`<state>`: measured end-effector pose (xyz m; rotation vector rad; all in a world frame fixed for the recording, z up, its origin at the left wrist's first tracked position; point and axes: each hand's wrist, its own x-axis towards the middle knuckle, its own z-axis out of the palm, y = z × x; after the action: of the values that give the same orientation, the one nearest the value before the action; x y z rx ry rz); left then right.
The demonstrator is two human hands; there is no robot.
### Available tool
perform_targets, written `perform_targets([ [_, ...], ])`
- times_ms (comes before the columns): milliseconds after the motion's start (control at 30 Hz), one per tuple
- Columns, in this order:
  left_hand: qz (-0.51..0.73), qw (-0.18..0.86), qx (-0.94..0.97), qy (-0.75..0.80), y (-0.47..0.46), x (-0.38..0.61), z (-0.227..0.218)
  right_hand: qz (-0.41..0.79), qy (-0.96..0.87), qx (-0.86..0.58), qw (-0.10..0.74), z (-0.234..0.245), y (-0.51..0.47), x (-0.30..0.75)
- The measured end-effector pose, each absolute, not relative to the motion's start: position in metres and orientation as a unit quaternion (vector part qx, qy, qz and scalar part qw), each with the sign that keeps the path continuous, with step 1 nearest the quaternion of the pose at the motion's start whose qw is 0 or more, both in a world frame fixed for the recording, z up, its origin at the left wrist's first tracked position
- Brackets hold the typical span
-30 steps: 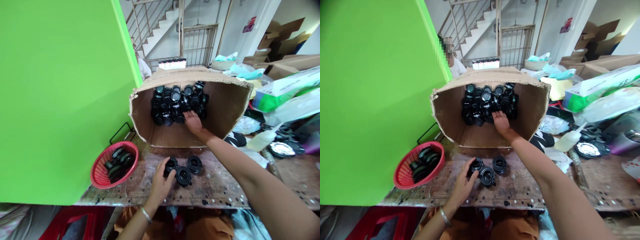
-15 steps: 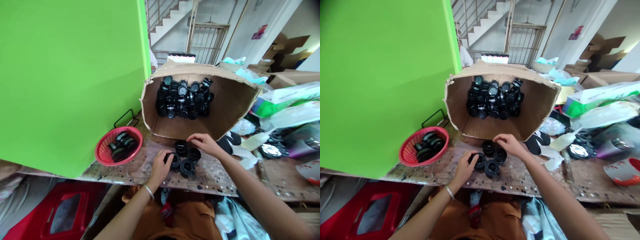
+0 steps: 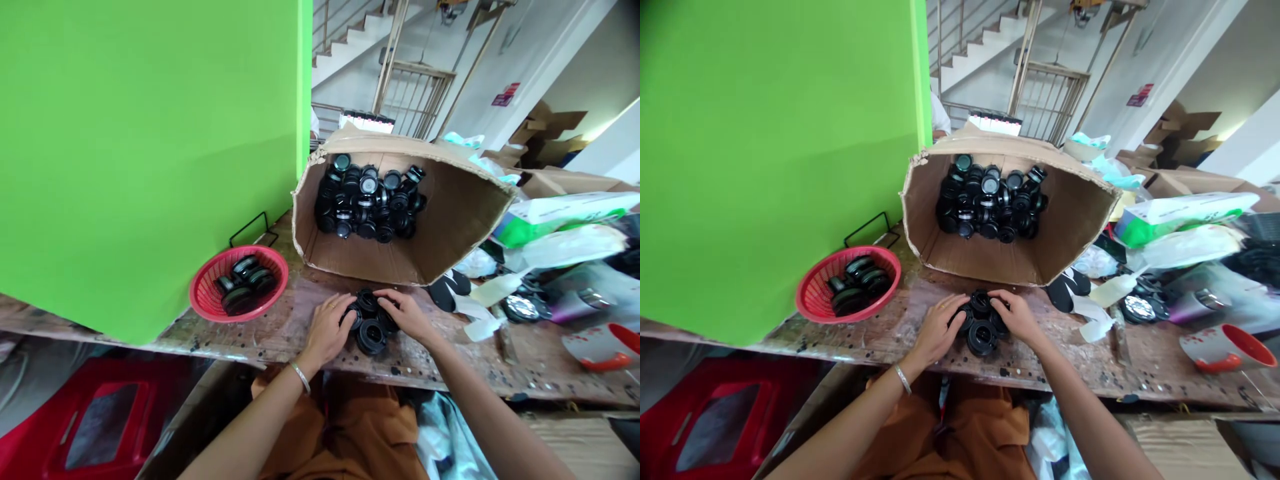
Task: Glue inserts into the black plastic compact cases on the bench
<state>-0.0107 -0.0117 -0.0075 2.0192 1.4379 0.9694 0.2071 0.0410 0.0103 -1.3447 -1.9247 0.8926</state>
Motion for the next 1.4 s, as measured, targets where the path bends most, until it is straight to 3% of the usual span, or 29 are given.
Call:
perform_targets([
  [300, 0.372, 0.269, 0.714, 0.528, -0.012, -0.013, -0.008, 0.343, -0.758, -0.499, 0.241, 0.024, 0.074, 0.198],
  [600, 0.375, 0.3, 0.673, 0.562, -0.013, -0.014, -0.004, 0.111, -0.686, -0.675, 0.25, 0.042, 0.21, 0.2],
  [800, 0.38, 0.314, 0.657, 0.57, -0.012, -0.014, -0.002, 0.087, -0.66, -0.705, 0.245, 0.04, 0.238, 0.197],
  [1067, 0.381, 0.325, 0.655, 0.565, -0.009, -0.014, -0.003, 0.204, -0.642, -0.684, 0.281, 0.048, 0.148, 0.242],
  [1400, 0.392, 0.317, 0.659, 0.558, -0.006, -0.015, -0.007, 0.481, -0.582, -0.622, 0.205, 0.03, 0.015, 0.289],
])
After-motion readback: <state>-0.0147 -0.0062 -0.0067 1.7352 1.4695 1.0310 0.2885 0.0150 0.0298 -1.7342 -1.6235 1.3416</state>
